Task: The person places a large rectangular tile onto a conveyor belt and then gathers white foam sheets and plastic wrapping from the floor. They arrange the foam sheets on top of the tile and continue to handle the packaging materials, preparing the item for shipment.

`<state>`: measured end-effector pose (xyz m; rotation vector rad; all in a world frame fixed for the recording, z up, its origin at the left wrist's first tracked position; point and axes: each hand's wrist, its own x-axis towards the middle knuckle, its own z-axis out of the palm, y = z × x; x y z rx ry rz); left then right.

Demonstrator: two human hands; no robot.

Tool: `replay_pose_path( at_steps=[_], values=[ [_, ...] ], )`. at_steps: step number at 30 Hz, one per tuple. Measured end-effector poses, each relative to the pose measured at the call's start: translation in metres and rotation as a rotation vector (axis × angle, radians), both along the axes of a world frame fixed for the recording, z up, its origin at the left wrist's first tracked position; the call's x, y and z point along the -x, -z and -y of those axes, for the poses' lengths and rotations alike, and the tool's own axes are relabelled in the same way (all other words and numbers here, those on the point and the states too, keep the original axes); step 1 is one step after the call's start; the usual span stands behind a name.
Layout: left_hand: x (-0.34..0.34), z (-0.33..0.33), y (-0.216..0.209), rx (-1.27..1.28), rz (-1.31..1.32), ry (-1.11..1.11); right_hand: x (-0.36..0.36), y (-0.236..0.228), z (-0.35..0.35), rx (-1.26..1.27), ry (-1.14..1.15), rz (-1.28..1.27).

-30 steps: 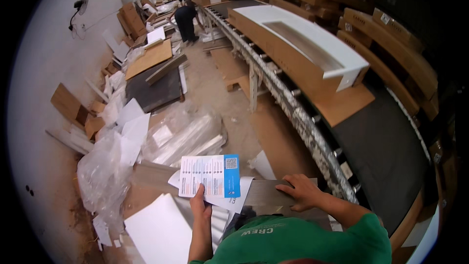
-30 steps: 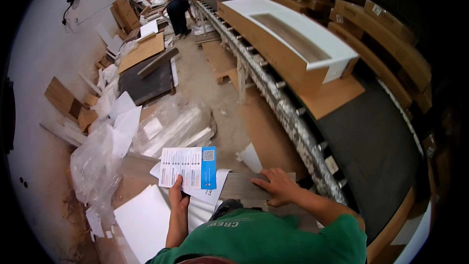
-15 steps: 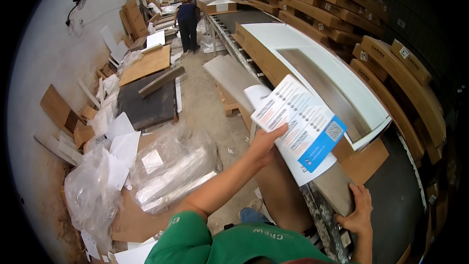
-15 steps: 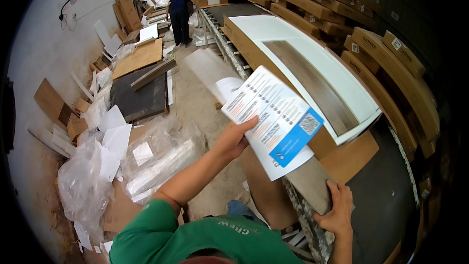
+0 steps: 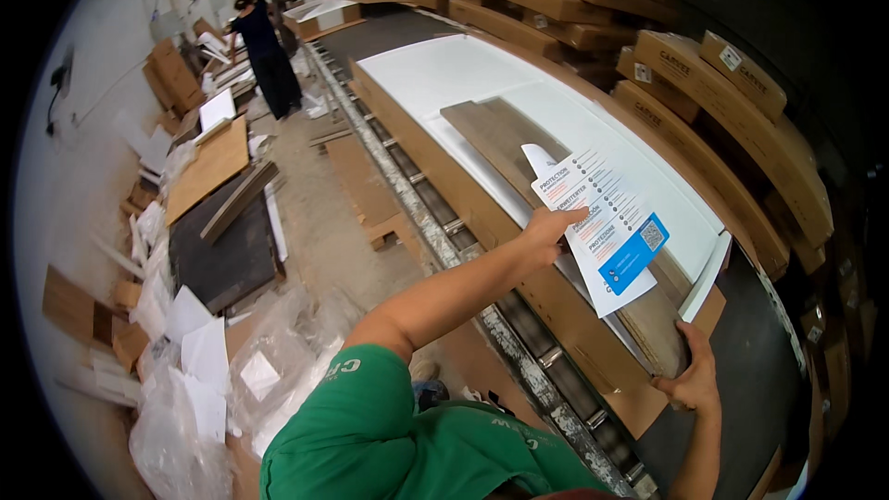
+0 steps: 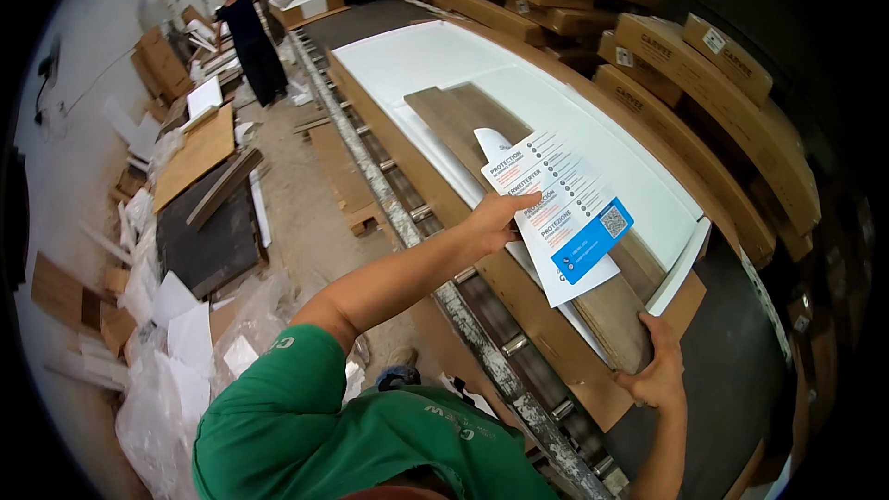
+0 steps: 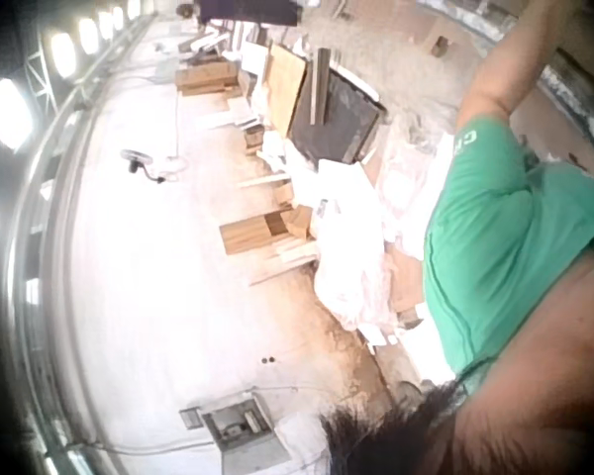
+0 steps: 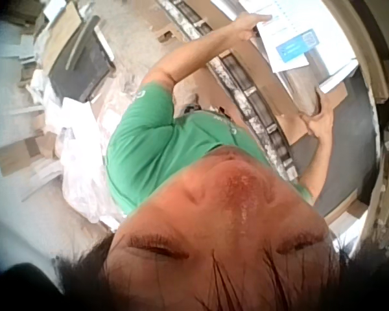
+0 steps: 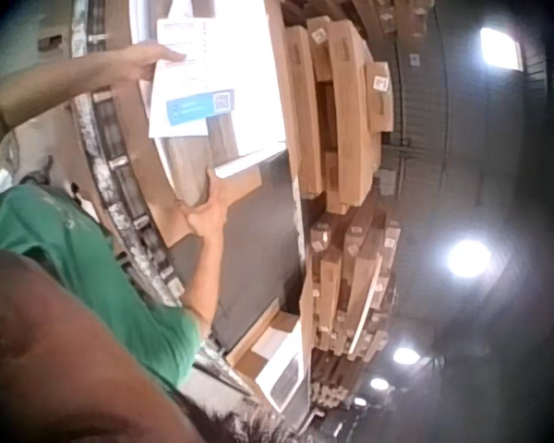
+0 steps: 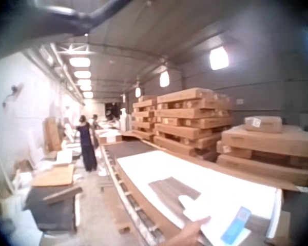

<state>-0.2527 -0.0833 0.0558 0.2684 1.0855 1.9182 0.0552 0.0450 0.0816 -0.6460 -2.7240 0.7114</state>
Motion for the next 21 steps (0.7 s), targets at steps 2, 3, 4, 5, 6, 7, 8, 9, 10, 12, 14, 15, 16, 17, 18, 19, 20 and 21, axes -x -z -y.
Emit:
replay_pose_path(
  at_steps=[2,3,4,5,6,7,8,9,10,12,14,15,16,17,18,19,20,21],
  values=[
    [0.016,-0.020,0.009,-0.032,0.035,0.045,0.016,-0.009,-0.006,0.092,0.022,0.021],
    [0.029,-0.024,0.020,-0.080,0.086,0.086,0.026,-0.006,-0.007,0.084,0.015,0.038],
    [0.039,-0.023,0.032,-0.049,0.108,0.070,0.037,-0.002,-0.010,0.077,0.006,0.054],
    [0.047,-0.029,0.037,-0.038,0.138,0.078,0.044,-0.005,-0.010,0.050,0.021,0.077],
    [0.054,-0.036,0.033,-0.030,0.150,0.086,0.051,-0.005,-0.011,0.013,0.049,0.090],
    [0.060,-0.037,0.028,-0.034,0.154,0.101,0.059,-0.004,-0.011,-0.023,0.073,0.105],
    [0.068,-0.046,0.035,-0.021,0.145,0.133,0.066,-0.003,-0.010,-0.063,0.099,0.130],
    [0.080,-0.055,0.044,-0.006,0.133,0.149,0.076,-0.003,-0.012,-0.029,0.124,0.168],
    [0.091,-0.061,0.052,0.010,0.120,0.159,0.086,-0.003,-0.015,-0.040,0.134,0.207],
    [0.106,-0.066,0.055,0.057,0.064,0.228,0.106,0.002,-0.026,-0.067,0.151,0.264],
    [0.120,-0.077,0.064,0.158,-0.036,0.298,0.119,0.015,-0.044,-0.098,0.171,0.345],
    [0.127,-0.079,0.064,0.162,-0.058,0.359,0.128,0.018,-0.051,-0.094,0.192,0.380],
    [0.134,-0.078,0.065,0.170,-0.083,0.382,0.137,0.021,-0.058,-0.090,0.211,0.415],
    [0.135,-0.076,0.056,0.178,-0.112,0.412,0.138,0.026,-0.071,-0.096,0.185,0.413],
    [0.142,-0.073,0.049,0.183,-0.151,0.446,0.137,0.029,-0.082,-0.104,0.163,0.404],
    [0.153,-0.075,0.053,0.120,-0.096,0.481,0.137,0.031,-0.093,-0.111,0.145,0.396],
    [0.161,-0.074,0.048,0.128,-0.104,0.507,0.138,0.039,-0.101,-0.103,0.157,0.407],
    [0.171,-0.076,0.054,0.170,-0.128,0.506,0.141,0.045,-0.107,-0.095,0.172,0.419]
  ],
)
